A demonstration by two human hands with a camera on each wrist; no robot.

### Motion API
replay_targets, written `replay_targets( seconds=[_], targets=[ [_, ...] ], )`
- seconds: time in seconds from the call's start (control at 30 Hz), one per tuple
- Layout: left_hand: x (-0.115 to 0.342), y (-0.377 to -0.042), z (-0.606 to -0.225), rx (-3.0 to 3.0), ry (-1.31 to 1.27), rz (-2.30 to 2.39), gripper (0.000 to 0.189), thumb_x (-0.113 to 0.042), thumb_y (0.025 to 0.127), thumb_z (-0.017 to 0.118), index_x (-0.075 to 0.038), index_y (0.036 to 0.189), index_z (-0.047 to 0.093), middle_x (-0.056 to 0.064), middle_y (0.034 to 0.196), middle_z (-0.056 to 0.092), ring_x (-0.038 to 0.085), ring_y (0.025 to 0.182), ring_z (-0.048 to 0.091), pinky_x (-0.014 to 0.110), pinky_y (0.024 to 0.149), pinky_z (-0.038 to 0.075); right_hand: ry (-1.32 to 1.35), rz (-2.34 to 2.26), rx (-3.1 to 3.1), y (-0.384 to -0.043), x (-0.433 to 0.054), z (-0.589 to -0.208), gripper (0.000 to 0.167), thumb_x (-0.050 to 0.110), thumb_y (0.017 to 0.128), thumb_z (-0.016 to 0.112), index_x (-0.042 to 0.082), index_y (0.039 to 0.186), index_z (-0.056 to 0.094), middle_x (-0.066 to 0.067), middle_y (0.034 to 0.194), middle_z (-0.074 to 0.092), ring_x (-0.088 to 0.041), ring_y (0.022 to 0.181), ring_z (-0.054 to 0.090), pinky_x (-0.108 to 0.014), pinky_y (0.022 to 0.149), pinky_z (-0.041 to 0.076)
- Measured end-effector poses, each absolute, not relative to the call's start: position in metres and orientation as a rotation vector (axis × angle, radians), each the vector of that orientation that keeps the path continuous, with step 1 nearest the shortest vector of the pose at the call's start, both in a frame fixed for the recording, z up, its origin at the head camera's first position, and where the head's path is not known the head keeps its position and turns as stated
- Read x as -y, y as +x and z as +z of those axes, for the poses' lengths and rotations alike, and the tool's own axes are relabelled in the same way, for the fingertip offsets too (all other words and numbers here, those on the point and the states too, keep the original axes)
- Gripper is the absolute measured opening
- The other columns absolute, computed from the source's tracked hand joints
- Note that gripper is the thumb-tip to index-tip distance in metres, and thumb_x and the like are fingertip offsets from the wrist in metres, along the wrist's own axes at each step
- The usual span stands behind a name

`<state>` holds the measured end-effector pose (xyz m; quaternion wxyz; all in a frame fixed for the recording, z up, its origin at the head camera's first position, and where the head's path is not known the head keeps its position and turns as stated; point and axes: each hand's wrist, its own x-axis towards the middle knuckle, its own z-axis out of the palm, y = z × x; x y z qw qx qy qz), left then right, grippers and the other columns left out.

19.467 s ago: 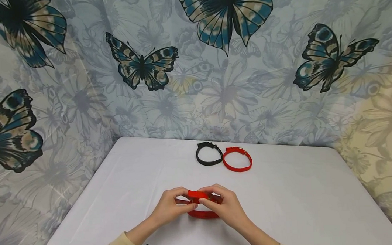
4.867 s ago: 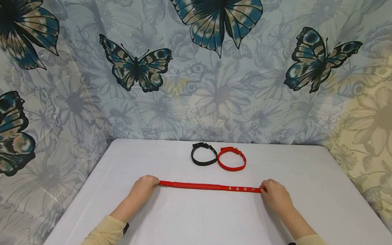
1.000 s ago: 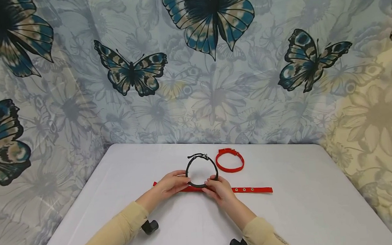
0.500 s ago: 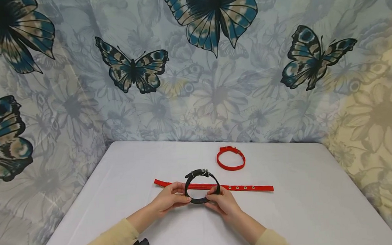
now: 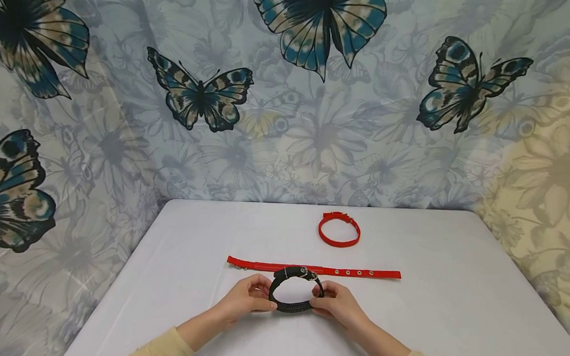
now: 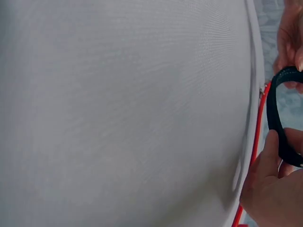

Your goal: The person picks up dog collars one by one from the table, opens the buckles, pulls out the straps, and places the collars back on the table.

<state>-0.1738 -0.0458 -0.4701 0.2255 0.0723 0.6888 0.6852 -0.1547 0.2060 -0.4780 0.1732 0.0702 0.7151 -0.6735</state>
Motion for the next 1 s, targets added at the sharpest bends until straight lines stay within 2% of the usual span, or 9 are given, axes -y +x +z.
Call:
replay_targets(
  seconds=[0.3,0.6,0.87,1.0],
  targets=[
    [0.050,-0.171,-0.473,-1.963,0.233,1.830,0.035,0.004,0.074,0.080,-0.001,0.103,0.060,0.007,0.091,0.062,0.017,0.082,0.060,0.028,0.070,0.054,0.115,-1.692,-2.292,-0.149,-0.211,-0.475,0.032,0.002,0.076,0.078,-0.002,0.103,0.062,-0.005,0.086,0.059,-0.018,0.079,0.053,-0.026,0.067,0.050],
    [0.051,-0.171,-0.477,-2.044,0.291,1.816,0.034,0.005,0.073,0.080,-0.002,0.101,0.062,0.005,0.092,0.063,0.018,0.086,0.060,0.027,0.070,0.050,0.021,-1.618,-2.348,-0.149,-0.213,-0.478,0.030,0.004,0.075,0.080,0.001,0.099,0.061,-0.004,0.082,0.057,-0.018,0.078,0.050,-0.024,0.063,0.046],
    [0.050,-0.168,-0.478,-2.255,0.417,1.628,0.036,0.004,0.068,0.083,-0.007,0.095,0.062,-0.001,0.088,0.062,0.016,0.084,0.061,0.030,0.078,0.046,-0.070,-1.538,-2.428,-0.147,-0.214,-0.486,0.028,0.006,0.075,0.081,0.004,0.093,0.060,-0.003,0.084,0.059,-0.018,0.079,0.052,-0.027,0.067,0.043],
    [0.048,-0.167,-0.479,-2.302,0.445,1.582,0.035,0.003,0.068,0.084,-0.009,0.094,0.062,-0.002,0.087,0.062,0.014,0.082,0.061,0.030,0.075,0.047,-0.091,-1.512,-2.444,-0.145,-0.213,-0.488,0.027,0.007,0.075,0.081,0.005,0.092,0.060,-0.002,0.082,0.059,-0.018,0.078,0.052,-0.027,0.069,0.042]
  ],
)
